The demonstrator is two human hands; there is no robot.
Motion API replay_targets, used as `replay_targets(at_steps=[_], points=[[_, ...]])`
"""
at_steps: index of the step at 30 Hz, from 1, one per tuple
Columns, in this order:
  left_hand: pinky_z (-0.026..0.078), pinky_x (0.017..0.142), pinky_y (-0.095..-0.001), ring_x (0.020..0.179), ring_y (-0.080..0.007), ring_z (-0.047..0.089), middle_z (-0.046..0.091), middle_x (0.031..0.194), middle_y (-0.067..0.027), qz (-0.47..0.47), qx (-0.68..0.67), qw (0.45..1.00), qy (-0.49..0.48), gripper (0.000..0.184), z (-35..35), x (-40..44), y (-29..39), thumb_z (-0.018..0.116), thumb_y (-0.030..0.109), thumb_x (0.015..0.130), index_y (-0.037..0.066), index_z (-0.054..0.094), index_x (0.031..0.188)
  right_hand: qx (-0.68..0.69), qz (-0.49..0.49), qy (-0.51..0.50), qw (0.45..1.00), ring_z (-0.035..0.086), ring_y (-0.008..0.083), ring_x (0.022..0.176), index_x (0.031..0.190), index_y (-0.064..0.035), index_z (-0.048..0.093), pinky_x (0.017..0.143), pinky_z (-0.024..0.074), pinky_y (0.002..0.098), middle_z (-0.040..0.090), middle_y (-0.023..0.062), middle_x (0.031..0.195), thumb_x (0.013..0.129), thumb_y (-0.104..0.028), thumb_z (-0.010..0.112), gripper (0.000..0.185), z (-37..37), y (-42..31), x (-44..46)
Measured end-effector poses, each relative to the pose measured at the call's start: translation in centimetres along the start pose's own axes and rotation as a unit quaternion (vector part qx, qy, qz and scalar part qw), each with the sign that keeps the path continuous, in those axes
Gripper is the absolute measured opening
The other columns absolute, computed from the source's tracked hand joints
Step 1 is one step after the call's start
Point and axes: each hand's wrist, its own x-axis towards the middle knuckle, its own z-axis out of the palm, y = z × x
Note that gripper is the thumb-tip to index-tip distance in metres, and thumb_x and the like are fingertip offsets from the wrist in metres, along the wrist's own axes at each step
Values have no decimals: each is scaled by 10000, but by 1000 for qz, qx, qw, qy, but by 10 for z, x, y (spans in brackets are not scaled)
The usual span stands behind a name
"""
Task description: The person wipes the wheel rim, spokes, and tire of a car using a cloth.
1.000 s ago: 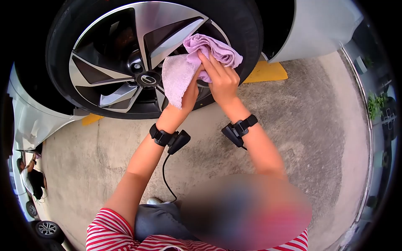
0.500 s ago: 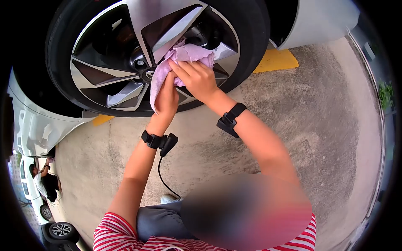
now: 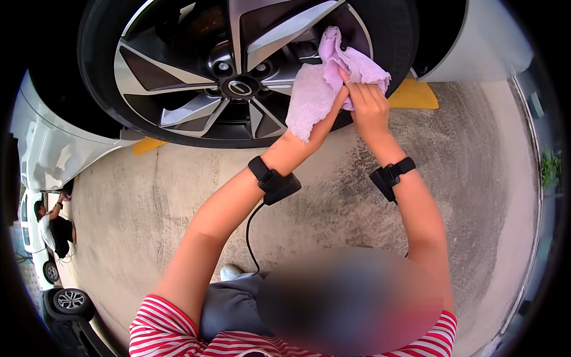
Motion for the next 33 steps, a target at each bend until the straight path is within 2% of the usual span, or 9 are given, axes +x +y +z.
replay_targets(at_steps=[1, 2, 6, 14, 18, 22, 25, 26, 33], points=[[401, 932, -459, 1103, -418, 516, 562, 1178, -241, -100, -30, 986, -129, 424, -10, -7, 8, 539, -39, 798, -34, 544, 1221, -10, 4, -3, 1000, 599, 283, 745, 1247, -89, 635, 711, 497, 370, 635, 103, 827, 627, 89, 655, 646, 0, -3, -2], [378, 981, -463, 1147, -425, 499, 538, 1231, -248, -66, -40, 989, -124, 478, -17, -14, 4, 537, -47, 794, -31, 514, 1271, 7, 14, 15, 1000, 585, 289, 732, 1268, -127, 629, 713, 488, 370, 611, 105, 792, 645, 98, 651, 664, 2, -9, -1], [383, 982, -475, 1126, -426, 509, 557, 1217, -251, 52, 6, 997, -63, 395, -31, -38, -13, 543, 70, 841, -22, 547, 1224, 19, 71, 58, 996, 592, 291, 761, 1265, -200, 636, 745, 489, 358, 643, 94, 874, 678, 83, 635, 652, 19, -43, 1], [374, 1013, -435, 1171, -416, 482, 514, 1289, -225, -72, 18, 988, -135, 698, -90, -100, -59, 519, -125, 665, 80, 507, 1333, 112, -9, 17, 993, 632, 252, 719, 1209, -235, 676, 653, 510, 330, 687, 65, 931, 664, 28, 628, 607, 58, -108, 14], [432, 914, -399, 1064, -373, 536, 568, 1161, -199, -89, 75, 975, -190, 486, -141, -135, -81, 559, -25, 781, 74, 556, 1256, 111, -69, -40, 991, 619, 235, 555, 1213, -247, 669, 523, 504, 309, 677, 38, 791, 712, -33, 604, 549, 99, -144, -9], [450, 904, -355, 1065, -304, 561, 591, 1156, -162, -309, -15, 908, -282, 413, -176, -166, -79, 496, -53, 859, 99, 573, 1235, 157, -108, -140, 972, 633, 245, 619, 1186, -206, 679, 611, 519, 330, 675, 56, 788, 737, -54, 589, 482, 132, -180, -40], [450, 907, -352, 1062, -298, 574, 609, 1161, -157, -415, -132, 888, -146, 369, -176, -184, -80, 494, -20, 871, 79, 577, 1217, 258, -43, -167, 951, 649, 274, 824, 1138, -129, 688, 758, 523, 359, 683, 87, 911, 729, 6, 582, 444, 127, -204, -25], [455, 888, -343, 1041, -244, 602, 643, 1119, -137, -446, -166, 872, -117, 307, -183, -171, -74, 527, 243, 961, 19, 611, 1153, 285, -26, -114, 951, 646, 280, 872, 1138, -117, 687, 780, 523, 364, 681, 97, 958, 721, 30, 581, 455, 119, -212, -9], [421, 963, -392, 1113, -295, 567, 617, 1189, -130, -201, -95, 971, -88, 358, -224, -115, -54, 634, 226, 882, 76, 605, 1206, 355, -138, 26, 924, 617, 297, 1085, 1097, -71, 707, 964, 501, 424, 655, 102, 1146, 745, -42, 667, 355, 49, -212, 70]])
